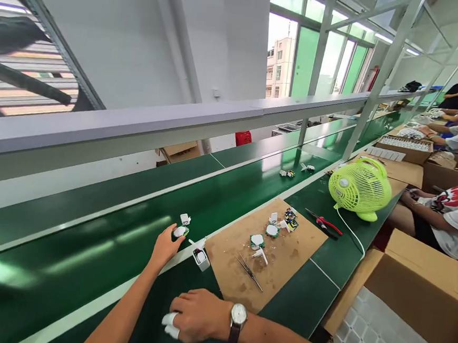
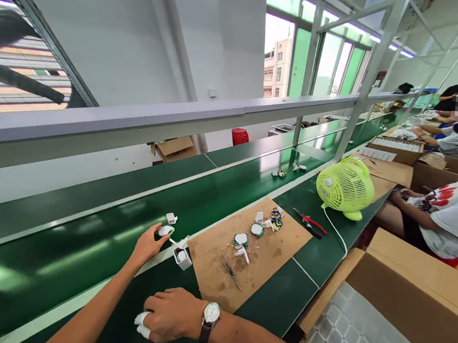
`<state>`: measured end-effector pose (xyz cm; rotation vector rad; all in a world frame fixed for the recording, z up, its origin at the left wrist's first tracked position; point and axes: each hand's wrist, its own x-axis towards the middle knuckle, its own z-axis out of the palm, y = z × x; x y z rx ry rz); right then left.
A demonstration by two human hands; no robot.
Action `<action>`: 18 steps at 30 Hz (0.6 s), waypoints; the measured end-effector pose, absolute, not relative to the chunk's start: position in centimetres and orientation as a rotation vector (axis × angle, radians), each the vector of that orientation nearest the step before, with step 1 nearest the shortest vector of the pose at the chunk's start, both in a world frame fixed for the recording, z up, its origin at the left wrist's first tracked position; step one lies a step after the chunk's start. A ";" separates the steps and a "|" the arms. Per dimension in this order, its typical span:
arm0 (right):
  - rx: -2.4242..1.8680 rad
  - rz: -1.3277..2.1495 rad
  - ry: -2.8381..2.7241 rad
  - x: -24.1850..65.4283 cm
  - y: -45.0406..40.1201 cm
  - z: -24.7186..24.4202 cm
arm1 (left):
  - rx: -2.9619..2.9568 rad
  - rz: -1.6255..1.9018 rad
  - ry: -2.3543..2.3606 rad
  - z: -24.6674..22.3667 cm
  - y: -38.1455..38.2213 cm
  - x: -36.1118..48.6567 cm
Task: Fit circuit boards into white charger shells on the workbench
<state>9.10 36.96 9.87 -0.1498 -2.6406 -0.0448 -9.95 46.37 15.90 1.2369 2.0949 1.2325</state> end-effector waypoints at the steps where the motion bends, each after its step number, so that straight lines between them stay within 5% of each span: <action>1: -0.152 -0.042 -2.645 9.4 37.0 10.2 | 1.202 1.260 2.094 15.8 46.4 -10.1; 10: -0.186 0.220 -2.178 11.6 38.0 15.3 | 0.894 1.590 1.911 18.5 37.2 -9.7; 18: 0.197 1.995 -1.436 15.6 34.4 23.8 | 0.834 1.119 1.763 17.7 24.6 -4.9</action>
